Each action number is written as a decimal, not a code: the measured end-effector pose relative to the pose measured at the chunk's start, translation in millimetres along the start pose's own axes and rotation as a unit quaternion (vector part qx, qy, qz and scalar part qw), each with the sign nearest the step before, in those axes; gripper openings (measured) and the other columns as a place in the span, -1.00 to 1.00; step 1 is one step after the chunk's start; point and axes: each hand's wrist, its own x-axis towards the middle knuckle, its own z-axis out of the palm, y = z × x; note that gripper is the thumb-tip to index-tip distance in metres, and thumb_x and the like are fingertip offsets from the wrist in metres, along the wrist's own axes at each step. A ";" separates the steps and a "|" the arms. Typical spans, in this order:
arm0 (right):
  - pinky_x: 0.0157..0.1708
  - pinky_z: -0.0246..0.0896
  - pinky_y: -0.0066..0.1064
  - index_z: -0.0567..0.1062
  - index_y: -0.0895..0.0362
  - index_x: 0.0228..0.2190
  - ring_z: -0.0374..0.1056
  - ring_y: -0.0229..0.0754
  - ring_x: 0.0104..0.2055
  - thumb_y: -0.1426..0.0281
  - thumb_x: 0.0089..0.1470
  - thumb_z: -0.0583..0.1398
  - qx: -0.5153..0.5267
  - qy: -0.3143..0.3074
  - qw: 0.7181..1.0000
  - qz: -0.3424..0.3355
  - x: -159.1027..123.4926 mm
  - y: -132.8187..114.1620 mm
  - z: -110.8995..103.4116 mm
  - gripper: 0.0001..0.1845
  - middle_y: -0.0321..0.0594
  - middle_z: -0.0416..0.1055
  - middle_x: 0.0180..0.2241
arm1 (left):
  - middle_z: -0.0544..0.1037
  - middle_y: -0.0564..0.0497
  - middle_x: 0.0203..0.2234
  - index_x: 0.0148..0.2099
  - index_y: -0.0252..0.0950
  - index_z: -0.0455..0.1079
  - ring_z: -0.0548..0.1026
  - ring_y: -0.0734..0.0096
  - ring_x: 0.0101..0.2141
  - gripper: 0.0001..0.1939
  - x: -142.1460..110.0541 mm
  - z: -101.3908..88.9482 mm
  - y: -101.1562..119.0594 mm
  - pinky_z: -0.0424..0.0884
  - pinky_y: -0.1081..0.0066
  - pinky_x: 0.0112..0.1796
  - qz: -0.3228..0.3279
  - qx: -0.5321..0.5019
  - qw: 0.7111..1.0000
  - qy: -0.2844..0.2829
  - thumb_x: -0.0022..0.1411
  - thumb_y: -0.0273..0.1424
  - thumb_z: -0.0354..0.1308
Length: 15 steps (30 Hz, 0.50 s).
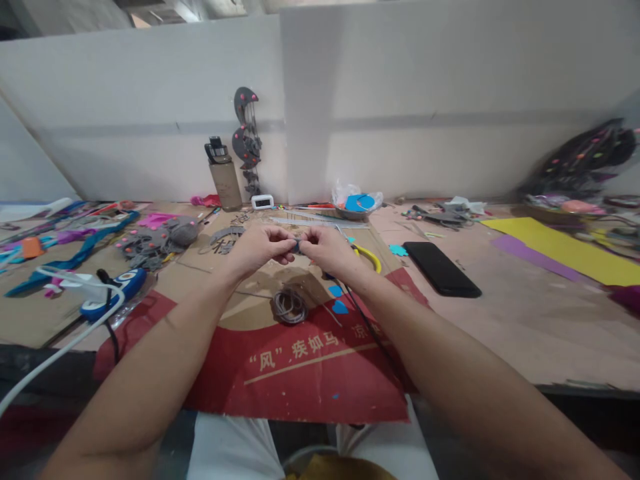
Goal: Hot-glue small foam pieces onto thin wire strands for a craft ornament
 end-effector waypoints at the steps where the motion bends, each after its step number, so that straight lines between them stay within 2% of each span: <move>1: -0.59 -0.02 -0.48 0.32 0.12 -0.58 0.10 -0.36 -0.60 0.35 -0.08 0.12 -0.003 0.004 1.000 -0.006 -0.8 -1.5 0.2 -0.87 -0.40 0.23 -0.64 | 0.54 -0.04 -0.61 -0.38 -0.38 0.45 0.47 0.50 -0.58 -0.80 0.3 0.6 -0.2 0.43 0.48 -0.49 0.001 0.009 1.000 0.005 0.03 -0.31 0.25; 4: -0.55 0.04 -0.48 0.36 0.14 -0.53 0.13 -0.35 -0.57 0.36 -0.04 0.12 0.022 0.005 1.000 -0.011 -2.4 -5.1 0.4 -0.89 -0.38 0.27 -0.62 | 0.51 -0.01 -0.64 -0.42 -0.37 0.40 0.46 0.51 -0.60 -0.84 1.5 2.5 -1.5 0.41 0.50 -0.52 0.004 0.003 0.999 0.039 0.01 -0.37 0.25; 8: -0.44 0.19 -0.45 0.41 0.15 -0.35 0.28 -0.31 -0.44 0.37 -0.04 0.16 0.103 0.018 0.994 -0.024 -1.1 -5.5 0.1 -0.85 -0.28 0.40 -0.43 | 0.49 0.01 -0.64 -0.43 -0.38 0.38 0.45 0.53 -0.60 -0.85 3.0 4.0 -3.8 0.41 0.50 -0.51 0.009 -0.064 0.994 0.089 0.01 -0.38 0.23; 12: -0.29 0.25 -0.41 0.41 0.16 -0.29 0.33 -0.29 -0.33 0.39 -0.07 0.20 0.135 0.023 0.989 -0.055 1.3 -2.4 2.2 -0.77 -0.25 0.42 -0.35 | 0.47 0.03 -0.63 -0.45 -0.39 0.37 0.43 0.56 -0.59 -0.81 3.5 3.2 -3.5 0.42 0.50 -0.49 0.010 -0.106 0.989 0.102 -0.01 -0.35 0.25; 15: -0.31 0.26 -0.41 0.41 0.16 -0.28 0.34 -0.29 -0.35 0.36 -0.02 0.17 0.142 0.035 0.987 -0.066 1.0 -0.4 4.4 -0.78 -0.26 0.42 -0.37 | 0.48 0.03 -0.62 -0.45 -0.39 0.38 0.44 0.56 -0.58 -0.80 2.9 4.2 -2.5 0.43 0.49 -0.47 0.003 -0.106 0.990 0.098 -0.01 -0.34 0.26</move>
